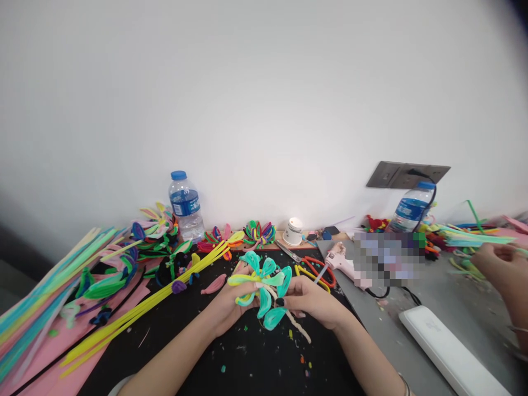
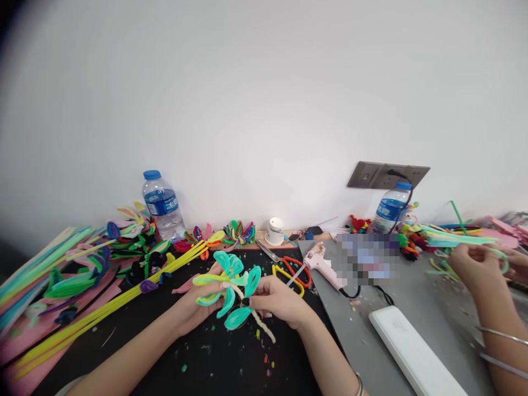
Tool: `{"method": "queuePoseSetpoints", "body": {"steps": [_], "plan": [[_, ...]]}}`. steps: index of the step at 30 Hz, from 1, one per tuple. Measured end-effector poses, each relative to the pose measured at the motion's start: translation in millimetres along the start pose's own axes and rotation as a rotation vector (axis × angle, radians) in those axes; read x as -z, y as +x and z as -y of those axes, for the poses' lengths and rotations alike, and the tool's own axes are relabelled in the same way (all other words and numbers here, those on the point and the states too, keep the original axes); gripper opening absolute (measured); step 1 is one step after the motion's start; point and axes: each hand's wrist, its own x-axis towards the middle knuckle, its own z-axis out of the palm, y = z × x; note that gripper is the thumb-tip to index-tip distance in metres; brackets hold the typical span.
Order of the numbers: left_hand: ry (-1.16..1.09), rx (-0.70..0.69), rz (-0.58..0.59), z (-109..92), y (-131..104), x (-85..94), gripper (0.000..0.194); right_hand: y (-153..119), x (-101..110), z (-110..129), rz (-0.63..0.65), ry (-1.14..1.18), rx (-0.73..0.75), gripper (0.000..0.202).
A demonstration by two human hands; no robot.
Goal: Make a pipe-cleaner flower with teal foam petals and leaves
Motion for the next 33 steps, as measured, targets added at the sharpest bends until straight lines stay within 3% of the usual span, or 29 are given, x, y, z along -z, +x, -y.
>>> {"method": "queuePoseSetpoints", "body": {"steps": [7,15,22,27,33], "plan": [[-0.054,-0.021,-0.058,-0.5,4.5,5.5,0.017,6.9,-13.5,-3.8,-0.109,0.151,0.03,0.024],[-0.194,0.017,-0.039,-0.7,9.2,8.1,0.012,15.2,-33.6,-12.5,-0.262,0.312,0.054,0.031],[-0.297,0.004,-0.011,-4.1,11.5,8.0,0.032,20.0,-36.0,-23.1,-0.367,0.333,0.095,0.031],[-0.266,-0.1,0.065,2.4,12.1,12.4,0.041,24.0,-39.4,-29.9,-0.406,0.361,0.144,0.031],[-0.11,-0.135,0.055,1.2,9.6,4.5,0.031,26.8,-42.7,-26.4,-0.399,0.307,0.144,0.031]]}}
